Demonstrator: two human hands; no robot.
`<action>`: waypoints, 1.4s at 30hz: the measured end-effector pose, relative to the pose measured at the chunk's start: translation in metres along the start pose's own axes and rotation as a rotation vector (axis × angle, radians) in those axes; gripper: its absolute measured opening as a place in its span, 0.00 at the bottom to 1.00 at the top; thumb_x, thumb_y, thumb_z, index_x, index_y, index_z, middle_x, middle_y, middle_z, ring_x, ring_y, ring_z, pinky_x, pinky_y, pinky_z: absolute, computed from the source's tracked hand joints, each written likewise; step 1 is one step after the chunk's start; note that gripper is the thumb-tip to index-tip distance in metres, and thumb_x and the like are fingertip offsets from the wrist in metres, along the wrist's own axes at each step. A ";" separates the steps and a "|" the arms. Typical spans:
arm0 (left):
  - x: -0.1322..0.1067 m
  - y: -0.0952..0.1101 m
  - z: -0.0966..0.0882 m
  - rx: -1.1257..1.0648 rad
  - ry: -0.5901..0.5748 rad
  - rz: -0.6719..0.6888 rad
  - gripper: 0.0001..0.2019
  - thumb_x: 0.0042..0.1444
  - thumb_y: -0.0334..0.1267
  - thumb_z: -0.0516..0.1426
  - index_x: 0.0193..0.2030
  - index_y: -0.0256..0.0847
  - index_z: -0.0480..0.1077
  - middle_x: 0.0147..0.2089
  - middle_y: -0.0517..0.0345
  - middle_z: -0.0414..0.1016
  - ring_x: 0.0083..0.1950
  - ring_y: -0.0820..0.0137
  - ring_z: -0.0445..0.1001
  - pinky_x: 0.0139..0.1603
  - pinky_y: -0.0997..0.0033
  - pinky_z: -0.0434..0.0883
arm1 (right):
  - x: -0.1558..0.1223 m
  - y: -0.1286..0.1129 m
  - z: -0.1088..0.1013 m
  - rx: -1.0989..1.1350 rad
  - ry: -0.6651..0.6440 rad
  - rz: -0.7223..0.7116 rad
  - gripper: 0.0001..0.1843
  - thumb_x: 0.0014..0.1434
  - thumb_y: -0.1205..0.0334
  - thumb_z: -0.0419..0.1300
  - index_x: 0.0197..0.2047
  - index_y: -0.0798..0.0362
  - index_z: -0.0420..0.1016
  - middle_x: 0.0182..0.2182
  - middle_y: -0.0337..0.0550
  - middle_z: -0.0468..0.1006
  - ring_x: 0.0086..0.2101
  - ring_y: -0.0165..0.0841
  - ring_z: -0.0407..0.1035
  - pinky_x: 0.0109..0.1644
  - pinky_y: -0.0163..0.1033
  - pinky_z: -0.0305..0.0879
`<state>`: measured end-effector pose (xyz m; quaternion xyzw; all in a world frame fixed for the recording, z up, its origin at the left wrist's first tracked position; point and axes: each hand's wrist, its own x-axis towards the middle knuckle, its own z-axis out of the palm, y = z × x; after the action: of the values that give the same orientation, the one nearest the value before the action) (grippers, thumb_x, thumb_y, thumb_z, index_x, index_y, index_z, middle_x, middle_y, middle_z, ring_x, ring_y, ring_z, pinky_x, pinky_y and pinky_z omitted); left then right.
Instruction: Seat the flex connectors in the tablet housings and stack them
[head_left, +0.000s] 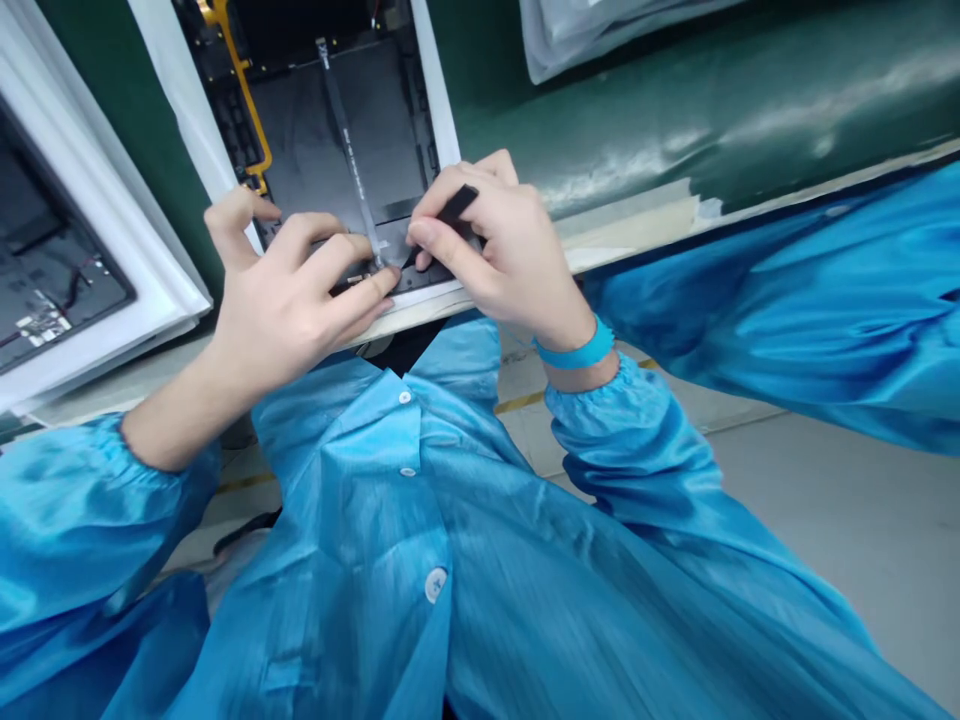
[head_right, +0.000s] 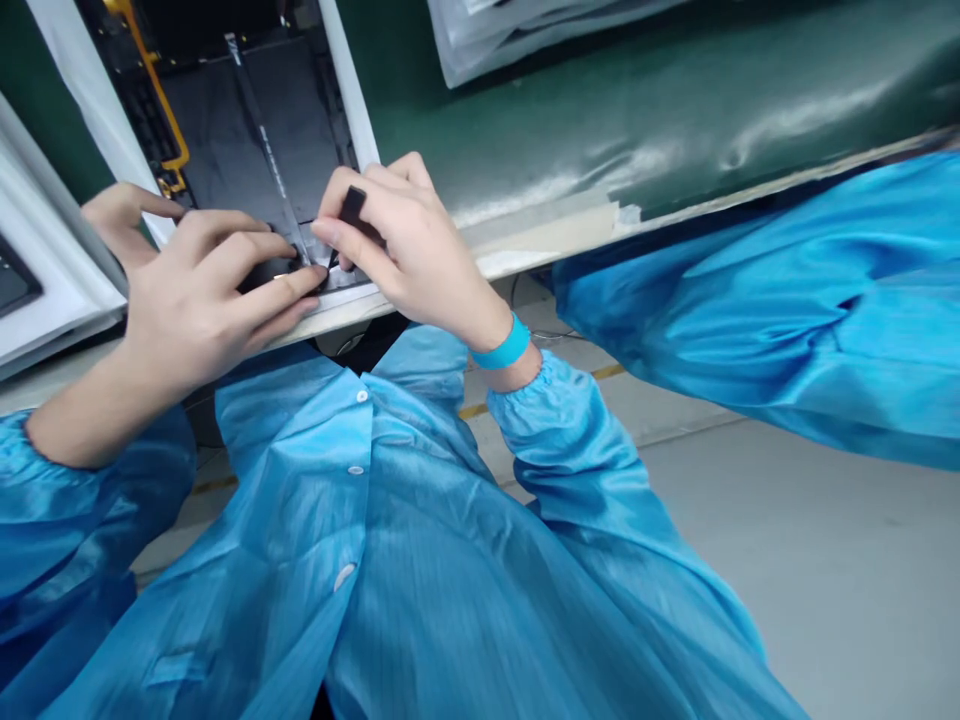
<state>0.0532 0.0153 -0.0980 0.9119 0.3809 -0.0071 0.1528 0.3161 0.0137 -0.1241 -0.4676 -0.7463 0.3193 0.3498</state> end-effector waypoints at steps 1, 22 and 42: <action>0.001 0.000 -0.001 -0.005 -0.013 -0.011 0.21 0.76 0.40 0.61 0.72 0.62 0.76 0.74 0.57 0.78 0.78 0.39 0.72 0.75 0.18 0.58 | 0.001 0.001 0.001 -0.016 -0.001 -0.007 0.29 0.82 0.32 0.47 0.41 0.41 0.76 0.37 0.43 0.85 0.46 0.46 0.77 0.66 0.57 0.71; 0.017 -0.008 -0.009 -0.005 0.060 0.142 0.22 0.80 0.47 0.54 0.75 0.61 0.76 0.76 0.53 0.76 0.71 0.39 0.73 0.71 0.27 0.63 | -0.003 0.010 0.005 -0.034 0.177 0.079 0.21 0.84 0.45 0.46 0.41 0.42 0.67 0.43 0.44 0.83 0.45 0.44 0.80 0.63 0.55 0.72; 0.039 0.000 -0.024 0.059 -0.021 0.167 0.26 0.80 0.47 0.48 0.75 0.50 0.77 0.65 0.43 0.79 0.63 0.42 0.75 0.67 0.29 0.64 | -0.004 0.018 0.009 -0.014 0.208 0.106 0.27 0.84 0.36 0.42 0.44 0.41 0.73 0.43 0.42 0.81 0.44 0.42 0.78 0.67 0.55 0.75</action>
<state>0.0785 0.0496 -0.0798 0.9445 0.3015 -0.0150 0.1298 0.3182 0.0148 -0.1447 -0.5395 -0.6825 0.2820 0.4045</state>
